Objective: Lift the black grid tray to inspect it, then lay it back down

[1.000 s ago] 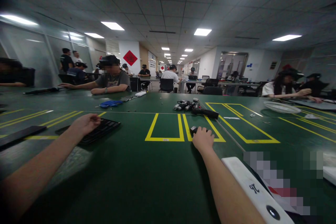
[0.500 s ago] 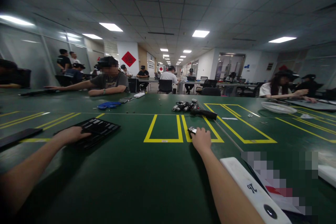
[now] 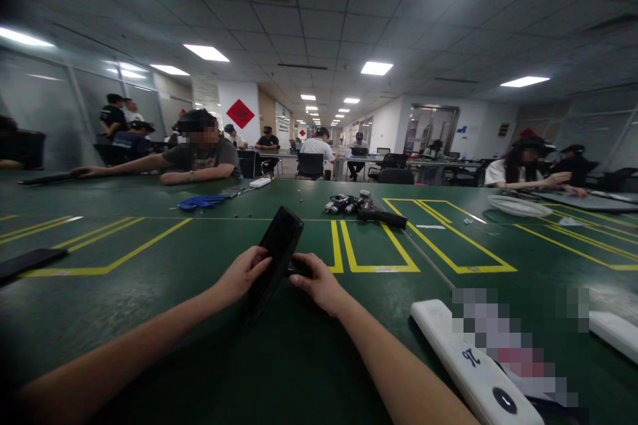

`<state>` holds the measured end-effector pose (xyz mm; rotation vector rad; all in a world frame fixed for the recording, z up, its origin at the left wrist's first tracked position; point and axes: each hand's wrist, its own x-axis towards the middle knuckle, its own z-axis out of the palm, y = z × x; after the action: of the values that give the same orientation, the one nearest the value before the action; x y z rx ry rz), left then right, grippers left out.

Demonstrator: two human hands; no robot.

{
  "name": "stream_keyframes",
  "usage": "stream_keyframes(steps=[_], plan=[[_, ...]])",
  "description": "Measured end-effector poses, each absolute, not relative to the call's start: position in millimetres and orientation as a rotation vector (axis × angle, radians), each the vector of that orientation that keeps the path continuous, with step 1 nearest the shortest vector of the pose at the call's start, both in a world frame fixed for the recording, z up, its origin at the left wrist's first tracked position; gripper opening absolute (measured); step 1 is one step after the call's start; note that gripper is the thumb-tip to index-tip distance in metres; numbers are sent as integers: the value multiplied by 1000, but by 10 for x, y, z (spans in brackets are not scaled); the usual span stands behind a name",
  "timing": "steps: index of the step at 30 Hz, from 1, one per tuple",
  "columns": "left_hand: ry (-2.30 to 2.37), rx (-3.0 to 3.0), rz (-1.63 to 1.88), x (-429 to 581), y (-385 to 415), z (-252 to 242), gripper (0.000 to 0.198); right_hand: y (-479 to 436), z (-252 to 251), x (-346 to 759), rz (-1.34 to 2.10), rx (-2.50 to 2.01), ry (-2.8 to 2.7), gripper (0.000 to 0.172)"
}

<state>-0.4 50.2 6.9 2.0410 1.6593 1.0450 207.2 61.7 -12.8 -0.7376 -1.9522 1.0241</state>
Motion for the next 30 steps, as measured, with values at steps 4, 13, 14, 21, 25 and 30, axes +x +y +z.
stream_keyframes(steps=[4,13,14,21,25,30], plan=[[1631,2077,997,50,403,-50,36,658,-183,2105,907,-670,-2046,43],[1541,2098,918,73,264,-44,39,645,-249,2083,825,-678,-2104,43],[1553,2111,888,90,239,-43,40,625,-236,2073,815,-669,-2127,44],[1559,2075,814,105,211,3,46,501,-85,2026,664,-582,-2390,49],[1502,1748,877,-3,289,140,33,495,-80,2031,553,-619,-2413,46],[1383,1410,992,-97,302,263,17,533,-127,2033,492,-600,-2427,45]])
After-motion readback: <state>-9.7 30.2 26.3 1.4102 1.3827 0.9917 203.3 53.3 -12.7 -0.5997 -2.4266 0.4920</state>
